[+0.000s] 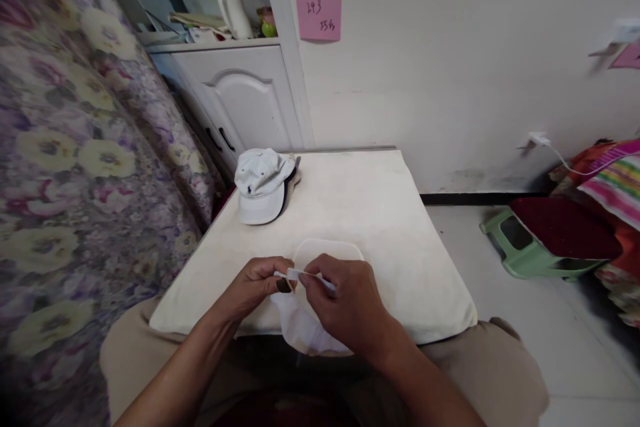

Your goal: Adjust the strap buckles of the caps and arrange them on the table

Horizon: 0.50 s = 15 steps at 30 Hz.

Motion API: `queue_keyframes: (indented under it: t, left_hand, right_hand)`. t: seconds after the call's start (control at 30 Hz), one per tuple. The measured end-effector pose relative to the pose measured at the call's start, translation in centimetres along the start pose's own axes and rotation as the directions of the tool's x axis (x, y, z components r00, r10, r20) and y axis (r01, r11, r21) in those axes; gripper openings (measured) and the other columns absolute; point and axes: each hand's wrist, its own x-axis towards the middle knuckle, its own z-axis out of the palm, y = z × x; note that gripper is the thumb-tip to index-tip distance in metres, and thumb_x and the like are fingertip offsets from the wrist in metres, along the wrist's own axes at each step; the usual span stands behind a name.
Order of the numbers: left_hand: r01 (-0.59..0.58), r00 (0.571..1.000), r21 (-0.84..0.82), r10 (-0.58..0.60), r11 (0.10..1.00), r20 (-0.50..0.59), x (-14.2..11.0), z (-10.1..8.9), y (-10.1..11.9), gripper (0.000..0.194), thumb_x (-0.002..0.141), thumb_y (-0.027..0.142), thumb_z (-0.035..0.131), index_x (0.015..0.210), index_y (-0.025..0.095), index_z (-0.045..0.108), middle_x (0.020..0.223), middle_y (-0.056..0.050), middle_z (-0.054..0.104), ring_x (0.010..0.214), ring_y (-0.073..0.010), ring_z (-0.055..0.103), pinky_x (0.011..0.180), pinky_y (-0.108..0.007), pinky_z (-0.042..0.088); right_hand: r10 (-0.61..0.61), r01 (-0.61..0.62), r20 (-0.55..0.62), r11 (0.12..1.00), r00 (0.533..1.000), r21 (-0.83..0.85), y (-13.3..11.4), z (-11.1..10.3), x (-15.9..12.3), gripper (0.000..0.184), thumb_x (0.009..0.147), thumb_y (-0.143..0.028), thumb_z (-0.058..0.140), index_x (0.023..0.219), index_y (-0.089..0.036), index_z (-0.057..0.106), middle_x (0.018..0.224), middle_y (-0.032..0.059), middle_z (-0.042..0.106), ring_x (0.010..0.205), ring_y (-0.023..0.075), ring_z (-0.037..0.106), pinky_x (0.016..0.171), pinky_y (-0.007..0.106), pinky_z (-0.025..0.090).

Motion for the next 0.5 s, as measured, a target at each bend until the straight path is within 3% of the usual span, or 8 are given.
queue_keyframes:
  t: [0.5]
  left_hand:
    - [0.034, 0.999, -0.011, -0.034, 0.999, -0.023, 0.04, 0.1, 0.15, 0.022, 0.078, 0.036, 0.075, 0.079, 0.014, 0.072, 0.072, 0.0, 0.063, 0.067, -0.0124, 0.051, 0.064, -0.022, 0.037]
  right_hand:
    - [0.071, -0.071, 0.03, 0.997, 0.997, -0.024, 0.29, 0.55, 0.24, 0.016, 0.084, -0.025, 0.06, 0.071, -0.019, 0.065, 0.058, -0.0019, 0.06, 0.051, 0.0105, 0.049, 0.049, 0.024, 0.032]
